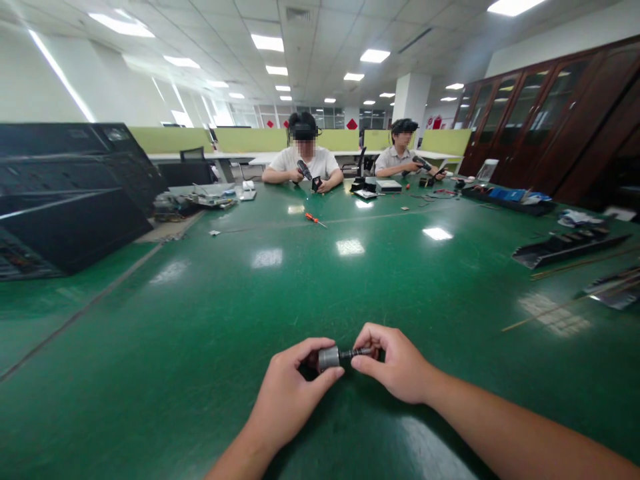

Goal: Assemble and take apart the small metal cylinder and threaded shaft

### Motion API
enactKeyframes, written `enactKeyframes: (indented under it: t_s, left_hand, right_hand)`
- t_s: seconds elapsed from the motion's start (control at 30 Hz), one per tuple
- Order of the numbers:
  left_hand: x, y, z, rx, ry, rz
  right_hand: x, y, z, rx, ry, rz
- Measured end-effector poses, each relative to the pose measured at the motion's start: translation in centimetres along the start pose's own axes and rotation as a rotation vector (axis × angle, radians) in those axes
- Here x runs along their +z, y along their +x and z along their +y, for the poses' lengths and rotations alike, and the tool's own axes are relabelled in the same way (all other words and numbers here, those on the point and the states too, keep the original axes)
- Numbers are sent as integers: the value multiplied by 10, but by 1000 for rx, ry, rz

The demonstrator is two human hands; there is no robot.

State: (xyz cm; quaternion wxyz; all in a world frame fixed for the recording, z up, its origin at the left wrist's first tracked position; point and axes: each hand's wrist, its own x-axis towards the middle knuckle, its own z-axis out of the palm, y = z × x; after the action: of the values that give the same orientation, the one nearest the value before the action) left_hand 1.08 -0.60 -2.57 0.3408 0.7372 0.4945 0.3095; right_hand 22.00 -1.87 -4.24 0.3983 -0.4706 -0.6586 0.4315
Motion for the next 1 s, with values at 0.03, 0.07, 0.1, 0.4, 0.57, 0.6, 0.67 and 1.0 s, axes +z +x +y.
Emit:
enactKeyframes:
  t_s: [0.03,0.07,0.1,0.4,0.57,0.6,0.67,1.0]
  left_hand:
    - [0,0,0,0,-3,3]
    - [0,0,0,1,-5,6]
    - [0,0,0,2,-7,10]
    - [-3,-3,2,64,15,108]
    - [-2,-3,0,60,33,107]
    - [-3,-3,0,58,31,106]
    - [-3,-3,0,56,25,103]
    - [-3,-4,0,56,30,112]
  right_hand:
    - [0,0,0,0,2,1]
    - [0,1,0,0,4,2]
    - [1,1,0,0,7,3]
    - [0,0,1,0,23,-3]
    - [0,0,1,2,47,0]
    - [0,0,1,3,53,-2]
    - [0,-1,2,2,61,-6]
    - [0,-1,3,-9,91,-3]
